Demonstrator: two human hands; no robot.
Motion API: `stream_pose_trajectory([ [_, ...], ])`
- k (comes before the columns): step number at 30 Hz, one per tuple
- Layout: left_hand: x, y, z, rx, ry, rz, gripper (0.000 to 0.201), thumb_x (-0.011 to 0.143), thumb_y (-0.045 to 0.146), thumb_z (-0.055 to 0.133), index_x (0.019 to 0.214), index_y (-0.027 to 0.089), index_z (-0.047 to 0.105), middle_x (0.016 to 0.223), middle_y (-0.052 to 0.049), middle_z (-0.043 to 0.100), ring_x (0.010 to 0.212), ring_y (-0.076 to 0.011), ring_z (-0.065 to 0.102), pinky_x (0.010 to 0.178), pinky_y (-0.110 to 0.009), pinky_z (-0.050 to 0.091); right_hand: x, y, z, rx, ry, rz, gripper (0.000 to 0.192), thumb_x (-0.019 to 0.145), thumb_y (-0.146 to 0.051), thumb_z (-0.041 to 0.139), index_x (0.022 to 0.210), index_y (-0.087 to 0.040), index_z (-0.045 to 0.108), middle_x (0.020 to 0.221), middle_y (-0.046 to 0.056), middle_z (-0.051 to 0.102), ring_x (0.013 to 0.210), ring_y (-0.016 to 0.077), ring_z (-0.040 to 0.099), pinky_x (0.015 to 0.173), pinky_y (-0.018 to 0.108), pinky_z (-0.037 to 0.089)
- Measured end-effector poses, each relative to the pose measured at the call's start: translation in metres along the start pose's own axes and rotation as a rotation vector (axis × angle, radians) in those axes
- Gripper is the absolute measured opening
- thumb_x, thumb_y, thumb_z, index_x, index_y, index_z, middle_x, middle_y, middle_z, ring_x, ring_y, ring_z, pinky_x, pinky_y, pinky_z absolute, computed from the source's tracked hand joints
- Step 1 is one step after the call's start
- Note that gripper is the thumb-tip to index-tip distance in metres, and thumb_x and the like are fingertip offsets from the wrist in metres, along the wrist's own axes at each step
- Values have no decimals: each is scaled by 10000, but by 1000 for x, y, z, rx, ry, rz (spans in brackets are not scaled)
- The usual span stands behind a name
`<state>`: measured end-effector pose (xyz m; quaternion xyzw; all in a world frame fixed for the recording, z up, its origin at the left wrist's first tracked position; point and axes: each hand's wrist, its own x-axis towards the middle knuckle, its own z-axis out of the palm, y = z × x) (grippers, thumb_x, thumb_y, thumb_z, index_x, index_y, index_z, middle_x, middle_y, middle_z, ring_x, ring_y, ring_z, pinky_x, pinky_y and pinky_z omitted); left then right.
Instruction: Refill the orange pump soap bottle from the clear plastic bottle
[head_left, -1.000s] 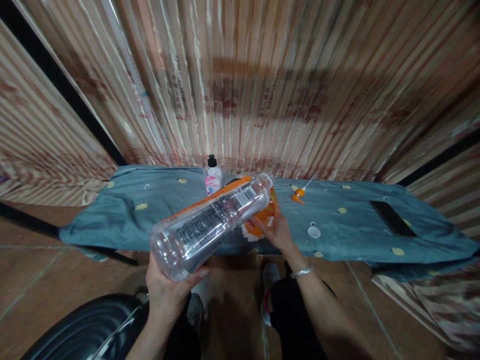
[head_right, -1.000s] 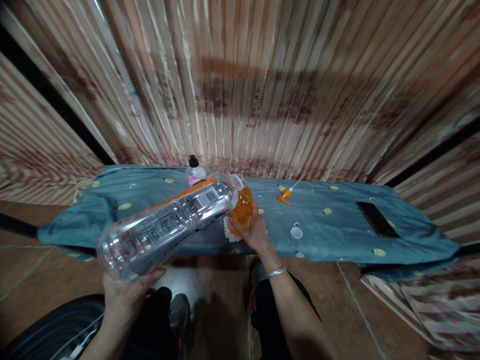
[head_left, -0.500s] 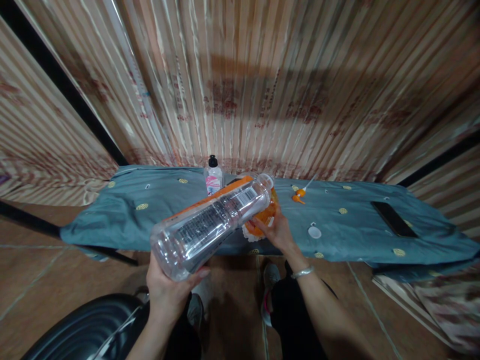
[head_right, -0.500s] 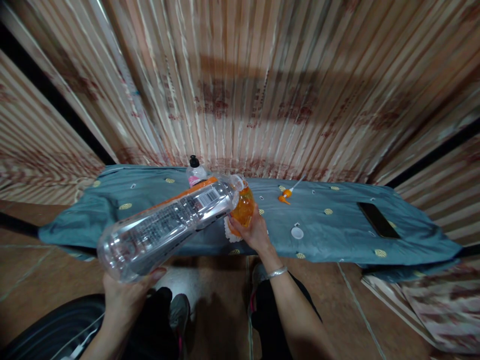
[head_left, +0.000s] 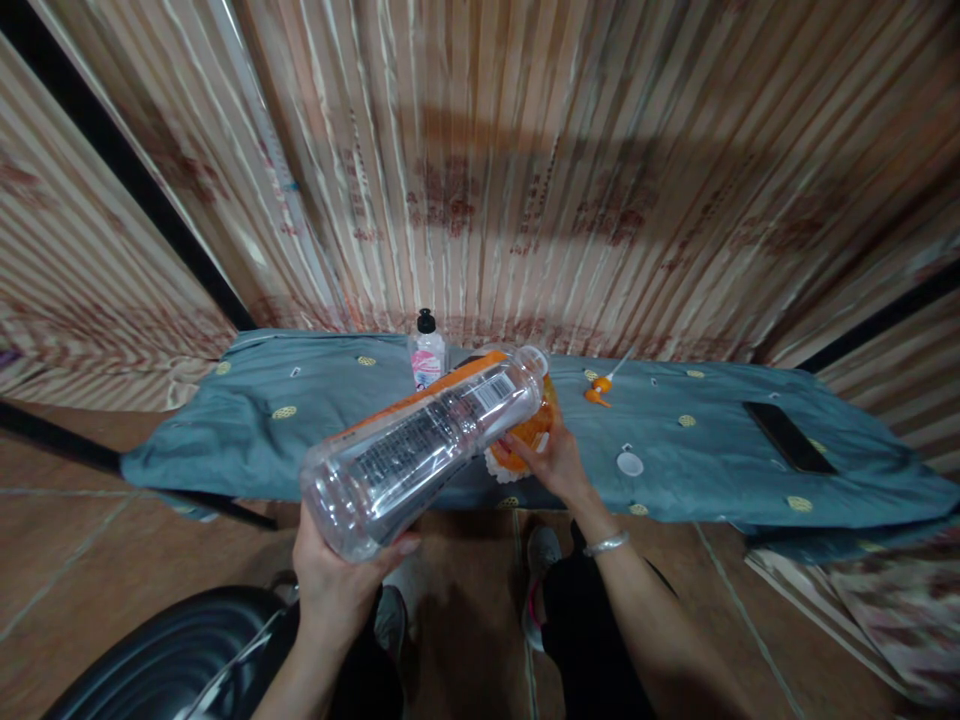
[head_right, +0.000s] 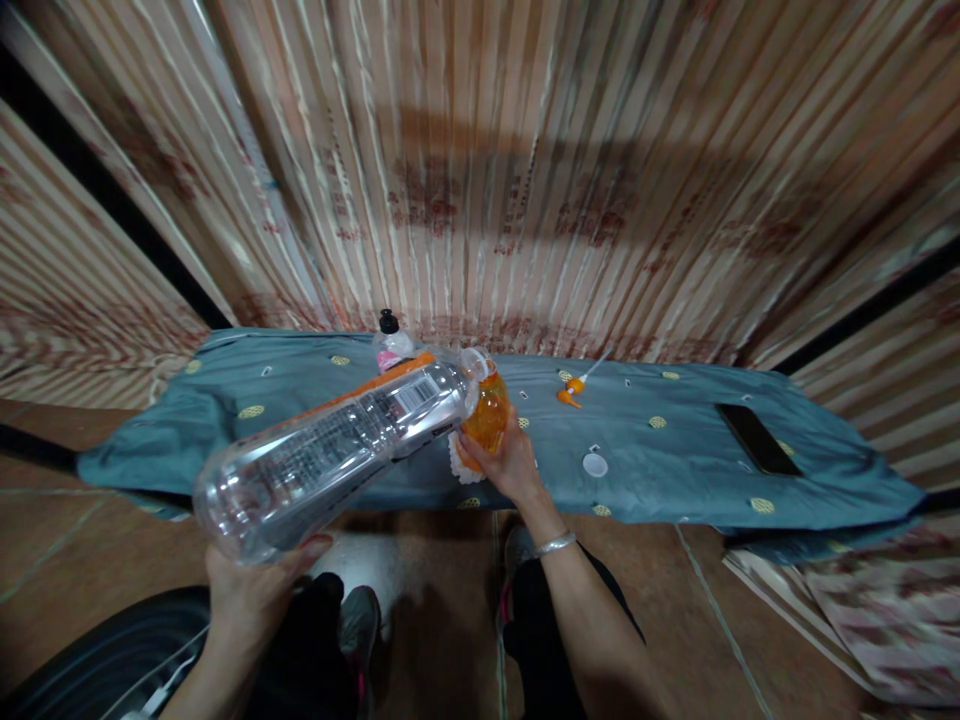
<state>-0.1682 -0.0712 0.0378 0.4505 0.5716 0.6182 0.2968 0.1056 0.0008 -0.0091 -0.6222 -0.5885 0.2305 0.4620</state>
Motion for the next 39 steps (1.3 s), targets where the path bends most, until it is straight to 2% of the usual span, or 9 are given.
stream_pose_trajectory([
  [8, -3, 5, 4, -27, 32, -45, 883, 226, 423, 962, 988, 176, 588, 849, -39, 709, 724, -244, 710, 645, -339, 593, 0, 2, 1, -3, 18, -18, 723, 725, -611, 739, 1276, -216, 488, 1101, 122, 749, 979, 339, 728, 823, 486, 591],
  [13, -3, 4, 3, -15, 23, -44, 910, 237, 461, 958, 1020, 177, 591, 861, -37, 714, 732, -253, 718, 655, -354, 601, 0, 4, 1, -9, 9, -12, 722, 738, -613, 728, 1295, -224, 483, 1075, 108, 754, 926, 327, 736, 782, 467, 595],
  [21, -1, -6, -1, -10, -12, -20, 930, 265, 468, 963, 1067, 173, 595, 921, -64, 723, 814, -295, 727, 713, -390, 610, 0, 4, 1, -18, 9, 2, 708, 733, -601, 728, 1271, -205, 492, 1077, 120, 746, 948, 342, 729, 809, 482, 586],
  [24, -2, -3, 1, 2, -23, -35, 958, 273, 489, 960, 1098, 173, 590, 938, -68, 720, 849, -300, 727, 736, -394, 609, 0, 4, 1, -11, 15, -4, 710, 735, -610, 727, 1277, -215, 493, 1066, 108, 748, 927, 330, 733, 790, 467, 590],
  [28, -5, 5, 4, -21, 18, -40, 976, 245, 533, 948, 1080, 178, 589, 919, -63, 717, 809, -285, 724, 711, -382, 607, 0, 4, 1, -3, 15, -3, 732, 720, -627, 733, 1276, -215, 493, 1053, 103, 753, 916, 330, 734, 783, 473, 591],
  [34, -2, 6, 3, -27, -9, -22, 952, 248, 461, 960, 1071, 173, 580, 908, -61, 722, 794, -287, 731, 687, -379, 611, -1, 4, 1, -14, 15, 1, 692, 730, -612, 731, 1251, -217, 503, 1049, 103, 755, 913, 335, 737, 768, 470, 597],
  [39, -2, 8, 5, -41, 7, -36, 917, 233, 433, 965, 1027, 168, 591, 874, -55, 715, 755, -270, 720, 663, -364, 605, 0, 3, 1, -8, 15, 4, 741, 723, -633, 729, 1274, -199, 488, 1062, 126, 752, 919, 345, 736, 780, 484, 595],
])
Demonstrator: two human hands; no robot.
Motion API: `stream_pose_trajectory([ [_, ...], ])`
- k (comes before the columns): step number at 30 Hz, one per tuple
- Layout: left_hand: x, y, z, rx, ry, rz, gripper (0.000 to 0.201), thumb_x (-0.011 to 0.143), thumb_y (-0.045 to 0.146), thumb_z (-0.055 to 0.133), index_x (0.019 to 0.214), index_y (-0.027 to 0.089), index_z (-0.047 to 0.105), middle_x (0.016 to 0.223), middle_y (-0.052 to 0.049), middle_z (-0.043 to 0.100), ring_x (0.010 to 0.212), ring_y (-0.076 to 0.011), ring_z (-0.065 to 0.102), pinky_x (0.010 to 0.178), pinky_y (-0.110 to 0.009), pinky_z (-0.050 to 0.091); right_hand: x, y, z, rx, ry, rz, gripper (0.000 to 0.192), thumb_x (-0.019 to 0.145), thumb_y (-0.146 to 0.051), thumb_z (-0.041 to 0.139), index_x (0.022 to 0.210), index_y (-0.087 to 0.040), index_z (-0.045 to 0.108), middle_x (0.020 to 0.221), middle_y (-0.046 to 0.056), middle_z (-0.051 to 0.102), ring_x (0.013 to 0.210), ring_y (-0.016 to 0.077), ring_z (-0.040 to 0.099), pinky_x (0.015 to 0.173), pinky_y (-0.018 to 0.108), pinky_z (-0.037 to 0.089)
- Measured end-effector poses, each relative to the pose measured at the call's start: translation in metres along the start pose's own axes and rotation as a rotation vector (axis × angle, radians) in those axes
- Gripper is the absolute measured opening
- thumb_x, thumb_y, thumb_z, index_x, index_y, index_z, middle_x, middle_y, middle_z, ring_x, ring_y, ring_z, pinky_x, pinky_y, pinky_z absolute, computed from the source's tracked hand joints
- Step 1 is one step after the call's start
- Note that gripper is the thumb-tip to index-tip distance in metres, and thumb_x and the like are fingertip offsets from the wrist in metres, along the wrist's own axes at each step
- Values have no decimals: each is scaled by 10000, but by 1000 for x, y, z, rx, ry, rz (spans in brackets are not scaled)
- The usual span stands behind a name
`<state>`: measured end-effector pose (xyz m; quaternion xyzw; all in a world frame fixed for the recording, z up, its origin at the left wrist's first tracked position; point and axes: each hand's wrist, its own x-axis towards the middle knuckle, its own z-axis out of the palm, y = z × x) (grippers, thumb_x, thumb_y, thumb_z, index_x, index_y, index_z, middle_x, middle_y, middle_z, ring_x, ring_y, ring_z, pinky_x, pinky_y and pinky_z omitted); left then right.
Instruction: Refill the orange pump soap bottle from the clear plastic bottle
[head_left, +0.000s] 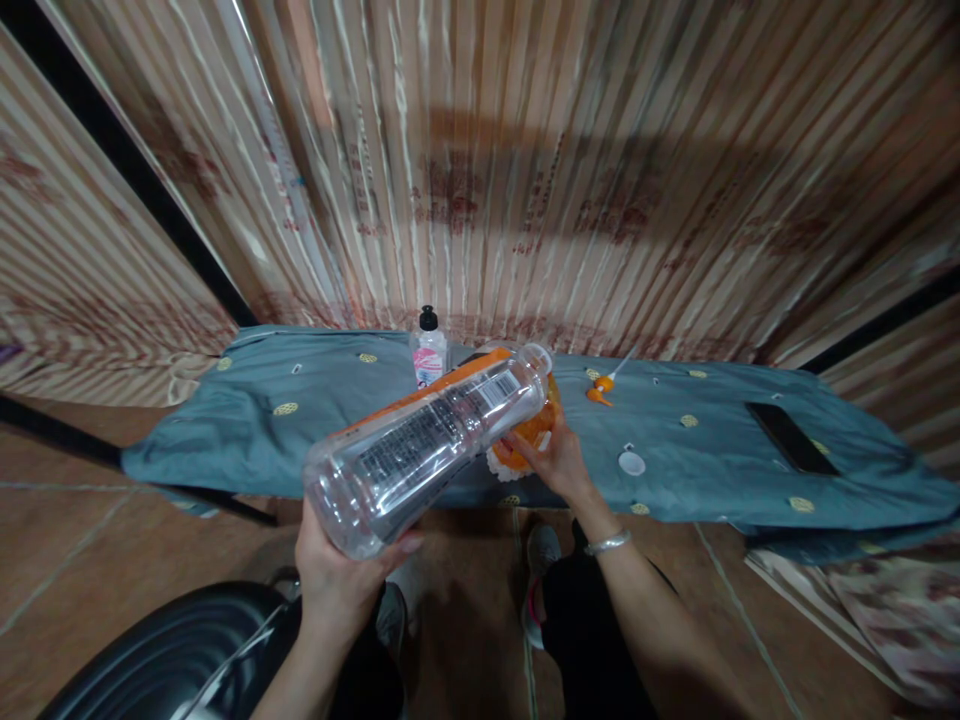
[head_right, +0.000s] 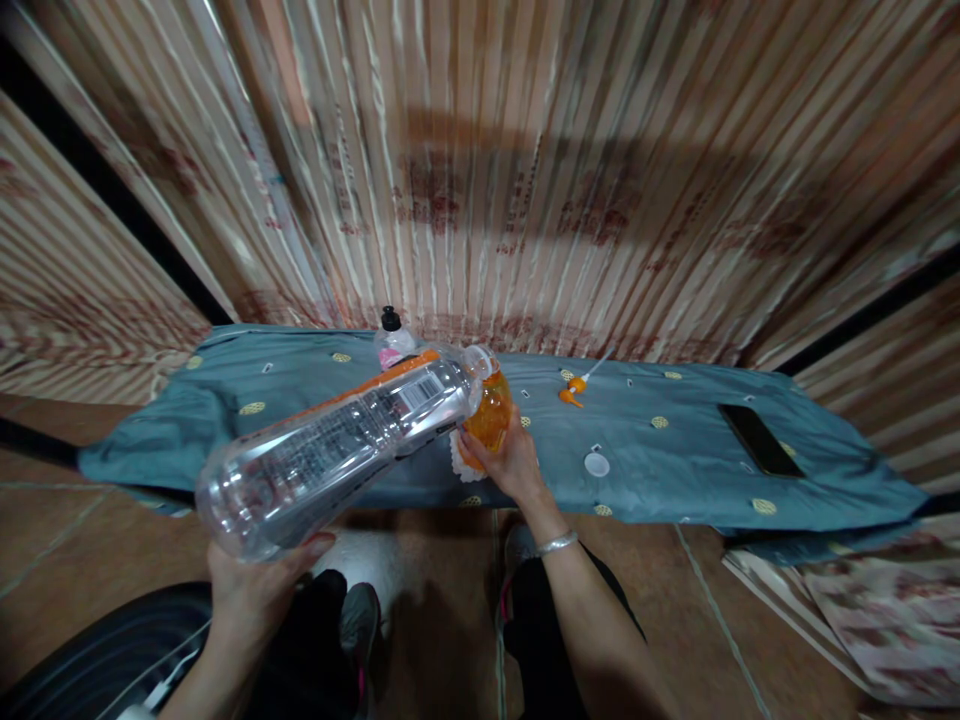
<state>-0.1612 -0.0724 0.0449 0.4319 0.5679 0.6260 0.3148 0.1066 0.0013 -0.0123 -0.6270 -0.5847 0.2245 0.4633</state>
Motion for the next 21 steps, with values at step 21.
stream_pose_trajectory([
  [21, -3, 5, 6, -25, 71, -35, 974, 150, 478, 954, 995, 152, 597, 855, -72, 715, 768, -265, 708, 694, -354, 591, -1, 3, 1, -11, 6, -16, 807, 710, -637, 759, 1319, -186, 481, 1158, 144, 737, 1009, 341, 727, 837, 473, 593],
])
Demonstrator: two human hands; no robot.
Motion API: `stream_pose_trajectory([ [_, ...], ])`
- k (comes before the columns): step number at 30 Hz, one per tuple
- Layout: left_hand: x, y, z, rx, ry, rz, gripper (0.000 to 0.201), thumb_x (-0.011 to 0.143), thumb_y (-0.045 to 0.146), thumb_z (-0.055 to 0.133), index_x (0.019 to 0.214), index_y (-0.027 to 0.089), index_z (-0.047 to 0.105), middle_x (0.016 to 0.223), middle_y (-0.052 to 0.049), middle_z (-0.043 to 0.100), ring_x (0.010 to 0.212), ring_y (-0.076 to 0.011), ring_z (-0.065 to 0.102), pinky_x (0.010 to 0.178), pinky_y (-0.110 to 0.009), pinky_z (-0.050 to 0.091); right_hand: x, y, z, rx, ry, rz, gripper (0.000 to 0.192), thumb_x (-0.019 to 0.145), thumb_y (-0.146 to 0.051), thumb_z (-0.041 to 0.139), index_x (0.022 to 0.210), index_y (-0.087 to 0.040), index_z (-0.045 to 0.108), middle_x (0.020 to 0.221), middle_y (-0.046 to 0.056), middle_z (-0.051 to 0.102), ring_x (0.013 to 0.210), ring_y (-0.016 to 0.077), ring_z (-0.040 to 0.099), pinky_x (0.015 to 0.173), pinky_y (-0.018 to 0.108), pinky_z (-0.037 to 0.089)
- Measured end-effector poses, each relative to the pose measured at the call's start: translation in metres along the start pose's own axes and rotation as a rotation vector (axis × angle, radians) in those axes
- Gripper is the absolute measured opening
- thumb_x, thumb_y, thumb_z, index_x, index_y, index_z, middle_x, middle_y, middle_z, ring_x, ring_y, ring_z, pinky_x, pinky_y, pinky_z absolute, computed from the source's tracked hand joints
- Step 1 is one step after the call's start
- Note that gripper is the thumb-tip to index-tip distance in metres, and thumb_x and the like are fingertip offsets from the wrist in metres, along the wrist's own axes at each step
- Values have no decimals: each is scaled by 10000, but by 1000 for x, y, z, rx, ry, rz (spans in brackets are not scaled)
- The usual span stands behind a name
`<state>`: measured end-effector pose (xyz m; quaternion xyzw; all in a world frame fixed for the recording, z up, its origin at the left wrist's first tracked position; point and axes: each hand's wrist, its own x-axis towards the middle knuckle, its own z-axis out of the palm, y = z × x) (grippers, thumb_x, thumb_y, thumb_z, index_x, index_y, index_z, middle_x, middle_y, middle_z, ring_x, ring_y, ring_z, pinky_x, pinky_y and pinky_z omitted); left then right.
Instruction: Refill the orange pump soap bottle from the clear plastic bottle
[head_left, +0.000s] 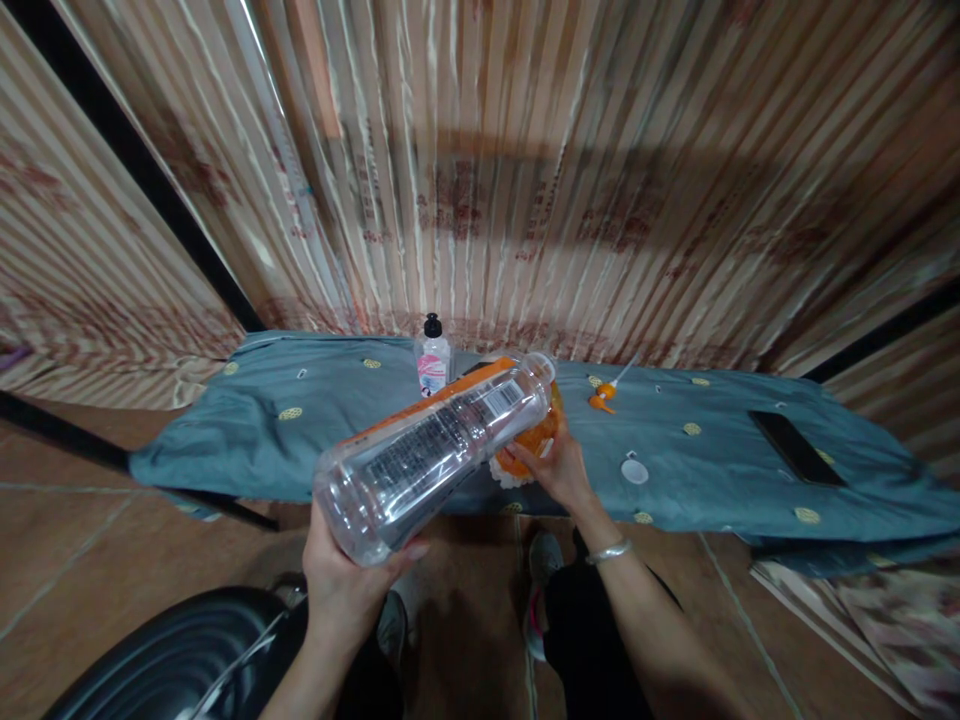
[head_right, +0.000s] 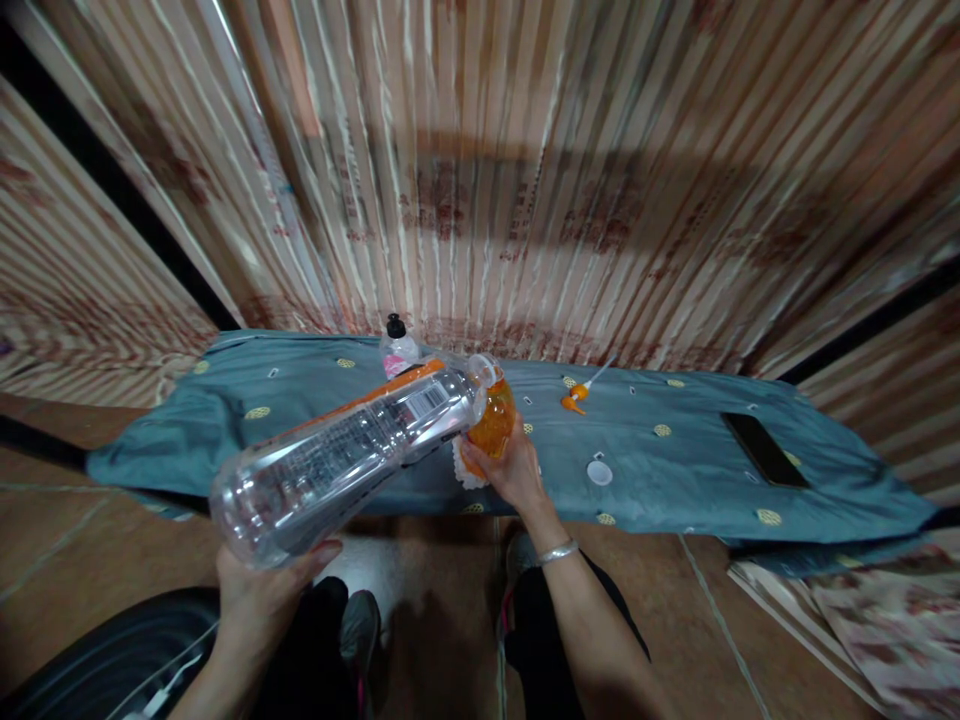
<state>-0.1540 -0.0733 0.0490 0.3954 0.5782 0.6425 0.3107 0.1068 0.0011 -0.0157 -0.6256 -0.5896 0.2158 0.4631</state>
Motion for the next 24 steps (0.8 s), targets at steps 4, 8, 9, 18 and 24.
stream_pose_trajectory([
  [4, 0, -2, -3, -7, -40, 15, 960, 193, 476, 960, 1017, 143, 595, 860, -78, 722, 765, -280, 720, 685, -361, 601, 1, 2, 3, -20, 36, 26, 869, 680, -631, 777, 1351, -173, 469, 1174, 164, 728, 1015, 366, 721, 844, 506, 586],
  [8, 1, -10, -9, 15, -109, 69, 916, 273, 432, 969, 1055, 135, 595, 867, -77, 731, 762, -282, 730, 674, -356, 609, 1, 4, 5, -13, 53, 12, 995, 674, -603, 792, 1458, -162, 366, 1248, 180, 696, 1072, 372, 707, 882, 524, 574],
  [9, 2, -13, -10, 23, -123, 84, 898, 292, 420, 970, 1056, 132, 597, 863, -78, 733, 759, -279, 731, 672, -352, 610, 1, 4, 5, -8, 59, 6, 1012, 674, -594, 794, 1473, -162, 346, 1268, 183, 685, 1086, 372, 703, 893, 529, 571],
  [18, 5, -28, -15, 29, -136, 153, 882, 372, 388, 966, 1129, 123, 599, 960, -103, 752, 847, -268, 743, 752, -332, 611, 0, 3, 8, -12, 82, 30, 963, 678, -531, 797, 1455, -157, 368, 1242, 181, 699, 1071, 367, 710, 884, 523, 579],
  [24, 5, -28, -16, 81, -126, 139, 889, 354, 420, 964, 1111, 124, 604, 962, -118, 761, 845, -302, 753, 744, -370, 626, 0, 1, 10, -7, 84, 56, 855, 682, -520, 784, 1379, -172, 432, 1164, 152, 734, 997, 348, 733, 836, 485, 594],
])
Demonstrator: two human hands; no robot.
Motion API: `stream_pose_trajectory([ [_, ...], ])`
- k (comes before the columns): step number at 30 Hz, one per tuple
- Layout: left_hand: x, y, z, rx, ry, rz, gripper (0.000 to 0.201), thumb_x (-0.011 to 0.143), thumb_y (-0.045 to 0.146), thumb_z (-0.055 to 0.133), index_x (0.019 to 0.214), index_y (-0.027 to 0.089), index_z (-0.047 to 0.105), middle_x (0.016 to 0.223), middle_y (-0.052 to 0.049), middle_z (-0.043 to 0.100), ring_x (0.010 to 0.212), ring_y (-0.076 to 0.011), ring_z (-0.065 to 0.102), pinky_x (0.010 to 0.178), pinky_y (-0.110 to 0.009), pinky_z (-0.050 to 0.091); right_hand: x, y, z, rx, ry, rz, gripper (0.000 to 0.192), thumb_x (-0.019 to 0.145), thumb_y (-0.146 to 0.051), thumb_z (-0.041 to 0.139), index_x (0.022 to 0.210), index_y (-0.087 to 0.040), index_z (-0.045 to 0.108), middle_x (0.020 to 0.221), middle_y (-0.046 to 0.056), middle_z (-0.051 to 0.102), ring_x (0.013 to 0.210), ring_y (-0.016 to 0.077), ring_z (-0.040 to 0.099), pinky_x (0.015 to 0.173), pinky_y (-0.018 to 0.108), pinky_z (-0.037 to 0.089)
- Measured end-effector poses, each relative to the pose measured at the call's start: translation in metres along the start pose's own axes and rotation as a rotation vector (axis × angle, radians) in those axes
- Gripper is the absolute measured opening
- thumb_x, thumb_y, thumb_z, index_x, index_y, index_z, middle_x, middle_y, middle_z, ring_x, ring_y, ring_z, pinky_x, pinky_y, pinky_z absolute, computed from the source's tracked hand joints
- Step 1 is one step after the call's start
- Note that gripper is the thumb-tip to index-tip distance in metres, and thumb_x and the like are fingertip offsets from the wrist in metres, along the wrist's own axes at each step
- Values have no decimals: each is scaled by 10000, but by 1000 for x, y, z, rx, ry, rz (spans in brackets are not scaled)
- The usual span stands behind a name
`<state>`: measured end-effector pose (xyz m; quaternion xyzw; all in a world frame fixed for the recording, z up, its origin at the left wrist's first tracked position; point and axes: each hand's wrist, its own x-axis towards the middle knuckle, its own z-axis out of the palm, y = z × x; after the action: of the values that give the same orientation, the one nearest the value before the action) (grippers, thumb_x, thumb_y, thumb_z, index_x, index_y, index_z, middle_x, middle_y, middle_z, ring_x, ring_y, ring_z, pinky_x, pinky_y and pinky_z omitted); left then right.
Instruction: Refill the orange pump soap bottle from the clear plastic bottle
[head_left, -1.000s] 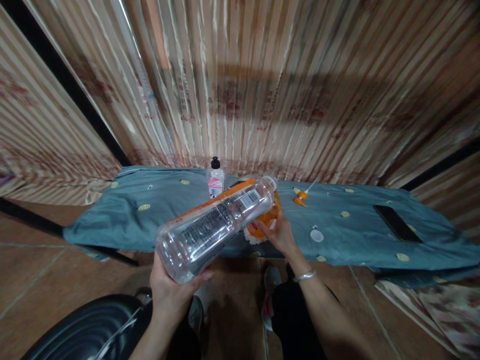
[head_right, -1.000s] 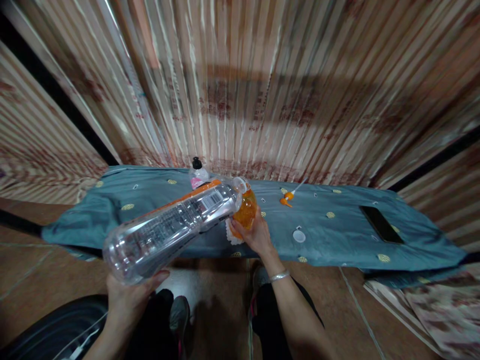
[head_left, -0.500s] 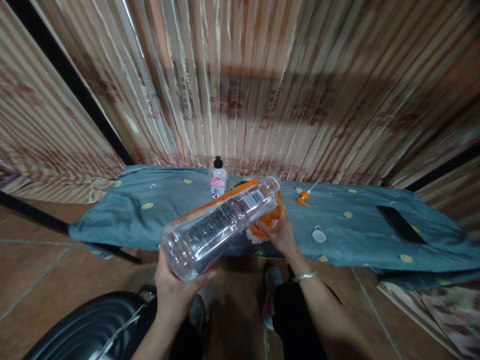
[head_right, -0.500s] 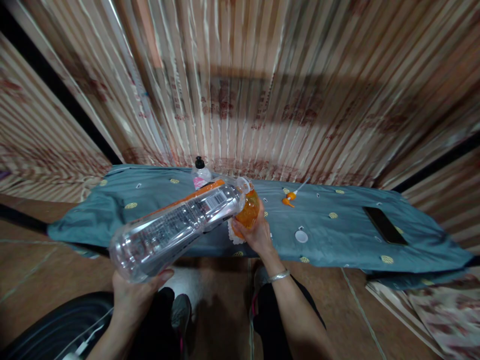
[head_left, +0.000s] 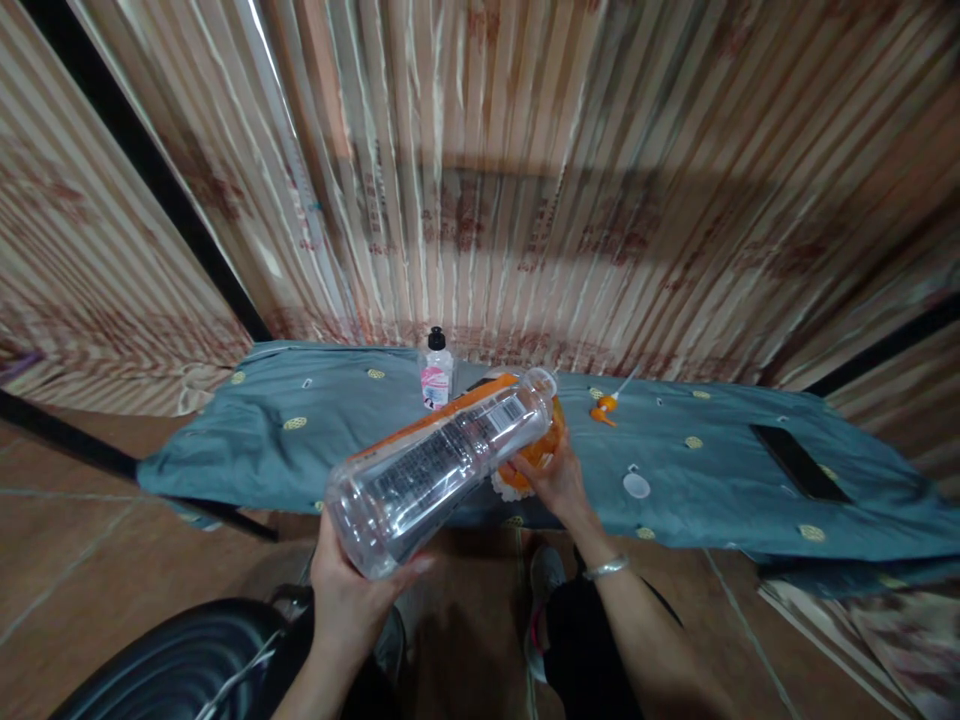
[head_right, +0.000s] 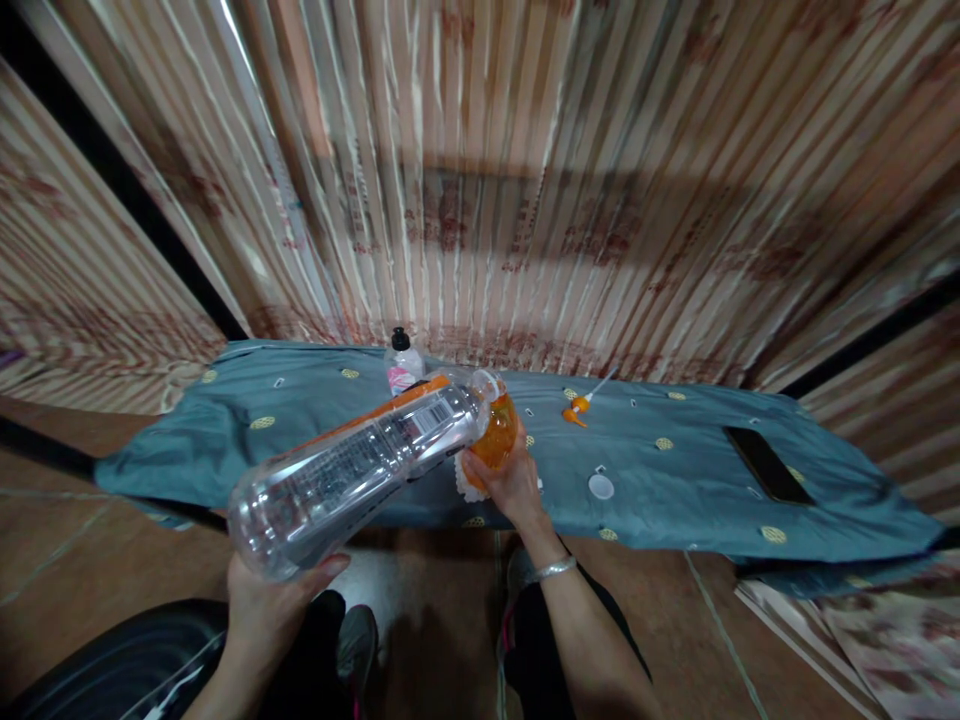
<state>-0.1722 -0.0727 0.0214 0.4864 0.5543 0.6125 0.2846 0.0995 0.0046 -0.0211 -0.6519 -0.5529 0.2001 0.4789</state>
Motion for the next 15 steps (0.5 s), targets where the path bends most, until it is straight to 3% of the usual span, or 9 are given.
stream_pose_trajectory([
  [5, -1, -4, -2, 5, -25, 23, 853, 398, 426, 952, 1118, 126, 607, 922, -108, 772, 798, -293, 759, 692, -358, 630, -1, -1, 0, 12, 3, -9, 674, 691, -486, 777, 1246, -210, 510, 1087, 103, 756, 953, 314, 745, 825, 455, 598],
  [15, -2, 0, -1, 41, -33, -15, 853, 395, 449, 944, 1115, 156, 595, 932, -89, 768, 831, -312, 761, 739, -408, 640, 0, 1, 1, 36, 6, 1, 663, 671, -452, 796, 1231, -219, 529, 1079, 89, 753, 958, 317, 747, 832, 484, 610],
])
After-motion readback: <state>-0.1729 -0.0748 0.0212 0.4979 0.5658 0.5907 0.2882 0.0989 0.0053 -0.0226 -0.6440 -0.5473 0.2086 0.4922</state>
